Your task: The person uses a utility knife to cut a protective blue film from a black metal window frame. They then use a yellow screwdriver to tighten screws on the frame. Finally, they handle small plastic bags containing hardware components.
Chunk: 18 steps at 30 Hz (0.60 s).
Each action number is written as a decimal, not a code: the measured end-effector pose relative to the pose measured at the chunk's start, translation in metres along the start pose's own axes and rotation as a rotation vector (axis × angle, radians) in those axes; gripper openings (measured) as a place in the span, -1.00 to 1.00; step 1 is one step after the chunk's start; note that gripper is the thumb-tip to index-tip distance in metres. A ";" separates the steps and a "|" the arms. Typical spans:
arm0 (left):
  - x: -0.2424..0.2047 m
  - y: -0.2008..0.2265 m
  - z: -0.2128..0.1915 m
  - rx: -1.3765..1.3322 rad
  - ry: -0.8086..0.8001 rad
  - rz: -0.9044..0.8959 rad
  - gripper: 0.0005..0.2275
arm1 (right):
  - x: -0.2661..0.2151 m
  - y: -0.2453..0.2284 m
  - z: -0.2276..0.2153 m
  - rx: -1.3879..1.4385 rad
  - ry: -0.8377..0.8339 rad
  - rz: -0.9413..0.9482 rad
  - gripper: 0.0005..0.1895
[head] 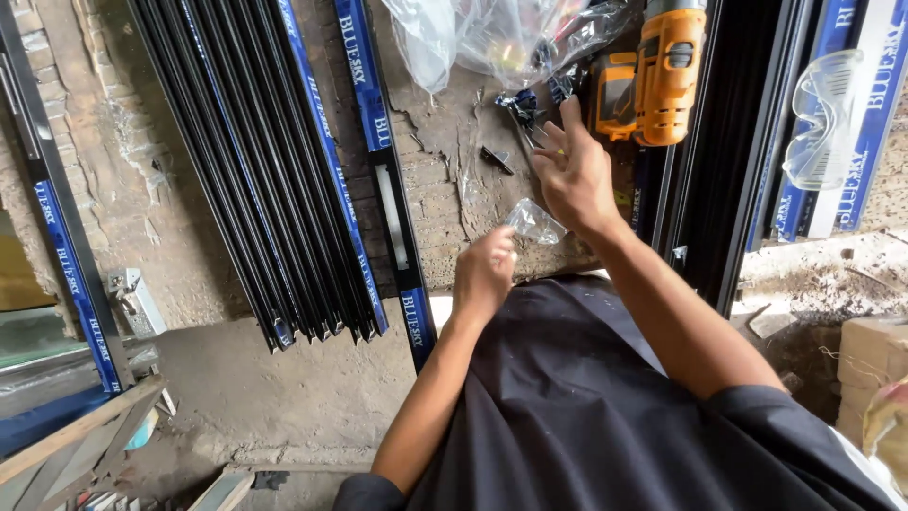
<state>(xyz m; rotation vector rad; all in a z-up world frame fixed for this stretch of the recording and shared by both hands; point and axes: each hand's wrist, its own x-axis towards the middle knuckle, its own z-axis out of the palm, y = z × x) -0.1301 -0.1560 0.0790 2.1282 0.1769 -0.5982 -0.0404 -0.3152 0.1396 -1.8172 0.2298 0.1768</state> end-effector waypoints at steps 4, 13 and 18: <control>0.036 -0.004 0.007 0.108 0.121 -0.029 -0.69 | -0.004 0.065 0.000 -0.223 -0.058 0.025 -0.79; 0.037 -0.008 0.035 0.008 0.124 0.157 -0.95 | -0.062 0.098 0.002 0.041 -0.200 0.610 -0.58; 0.005 0.002 0.011 -0.064 0.079 0.356 -0.87 | -0.062 0.097 0.018 0.172 -0.038 0.649 -0.75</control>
